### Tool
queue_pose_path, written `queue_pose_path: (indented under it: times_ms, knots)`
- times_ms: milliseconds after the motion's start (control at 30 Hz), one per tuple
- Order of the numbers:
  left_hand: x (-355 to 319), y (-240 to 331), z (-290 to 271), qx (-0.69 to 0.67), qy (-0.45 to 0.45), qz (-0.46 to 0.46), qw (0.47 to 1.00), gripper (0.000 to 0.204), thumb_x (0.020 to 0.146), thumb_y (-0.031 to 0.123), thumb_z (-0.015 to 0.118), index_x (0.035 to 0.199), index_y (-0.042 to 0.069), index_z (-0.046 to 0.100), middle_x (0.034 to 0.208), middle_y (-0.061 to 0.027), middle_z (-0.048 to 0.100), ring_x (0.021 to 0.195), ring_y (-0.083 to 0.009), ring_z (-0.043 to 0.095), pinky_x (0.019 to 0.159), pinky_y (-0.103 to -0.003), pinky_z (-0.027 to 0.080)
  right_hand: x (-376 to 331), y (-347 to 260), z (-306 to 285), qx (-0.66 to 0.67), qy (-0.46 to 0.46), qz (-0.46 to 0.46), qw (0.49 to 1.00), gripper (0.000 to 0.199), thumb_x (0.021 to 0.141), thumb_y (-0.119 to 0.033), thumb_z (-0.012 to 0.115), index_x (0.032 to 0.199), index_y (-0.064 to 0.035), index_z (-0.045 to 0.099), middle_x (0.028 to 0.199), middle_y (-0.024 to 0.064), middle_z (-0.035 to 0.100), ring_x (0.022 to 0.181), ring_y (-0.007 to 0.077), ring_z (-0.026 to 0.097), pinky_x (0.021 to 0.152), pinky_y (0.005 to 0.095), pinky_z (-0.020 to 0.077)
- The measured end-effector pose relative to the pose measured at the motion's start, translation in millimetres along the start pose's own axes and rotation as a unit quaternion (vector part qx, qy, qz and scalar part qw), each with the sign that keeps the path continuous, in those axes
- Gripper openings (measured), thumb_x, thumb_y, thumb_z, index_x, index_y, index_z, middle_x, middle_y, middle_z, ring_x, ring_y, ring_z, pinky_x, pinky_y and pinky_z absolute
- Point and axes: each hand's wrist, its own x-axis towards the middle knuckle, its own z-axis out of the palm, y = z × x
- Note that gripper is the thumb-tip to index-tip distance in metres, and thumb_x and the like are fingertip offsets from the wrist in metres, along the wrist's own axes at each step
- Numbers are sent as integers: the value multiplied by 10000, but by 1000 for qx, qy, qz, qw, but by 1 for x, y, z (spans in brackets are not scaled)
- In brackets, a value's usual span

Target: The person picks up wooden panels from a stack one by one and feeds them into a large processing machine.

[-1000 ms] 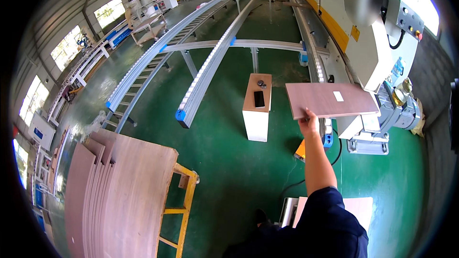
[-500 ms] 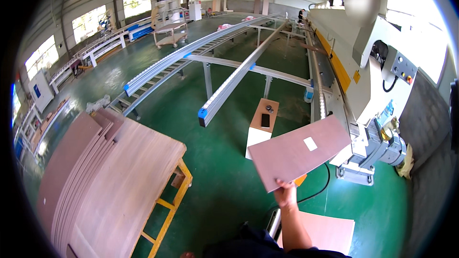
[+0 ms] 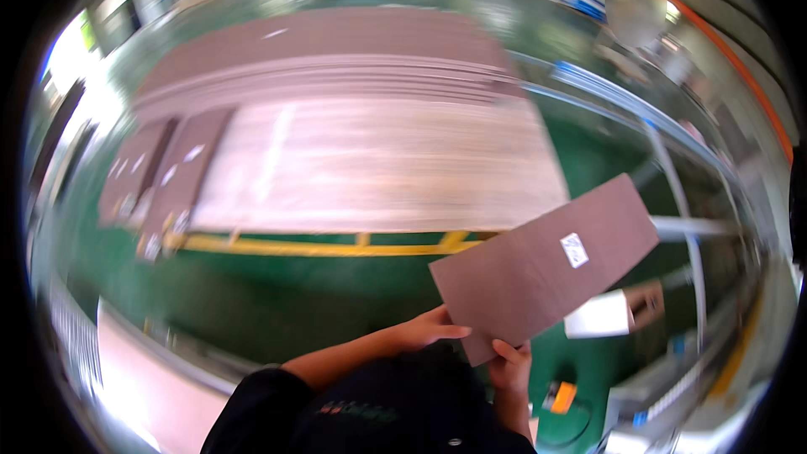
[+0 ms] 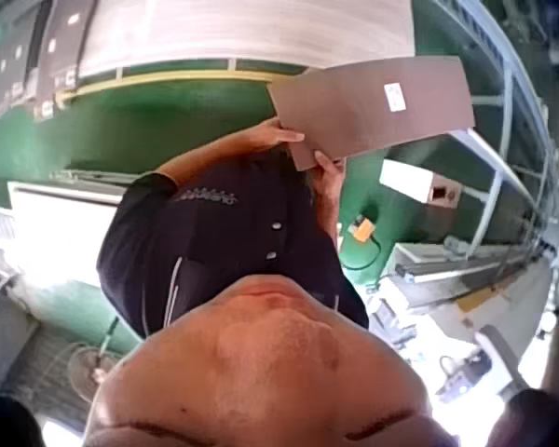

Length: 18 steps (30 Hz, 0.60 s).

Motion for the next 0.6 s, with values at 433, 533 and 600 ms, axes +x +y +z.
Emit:
queue_pose_path:
  times_ms: [433, 533, 600]
  knots:
    - [-188, 20, -52, -229, 411, 297, 831, 491, 691, 21, 596, 1169, -30, 493, 1121, -144, 565, 1035, -284, 534, 935, -416, 393, 84, 128, 141, -180, -486, 253, 817, 571, 769, -54, 651, 1265, 12, 375, 1164, 108, 476, 1016, 187, 498, 873, 305, 416]
    - [-248, 14, -87, -254, 466, 368, 764, 490, 645, 72, 607, 1118, -28, 523, 1077, -145, 582, 1006, -280, 550, 923, -410, 406, 96, 161, 153, -222, -546, 285, 756, 467, 809, -45, 619, 1235, -17, 430, 1105, 100, 505, 940, 117, 502, 813, 248, 432]
    - [-280, 25, -109, -242, 509, 396, 725, 474, 619, 82, 603, 1074, -37, 536, 1046, -146, 590, 997, -281, 552, 923, -408, 408, 104, 180, 145, -252, -539, 266, 758, 391, 838, -68, 577, 1207, -15, 459, 1047, 114, 548, 881, 174, 553, 793, 301, 465]
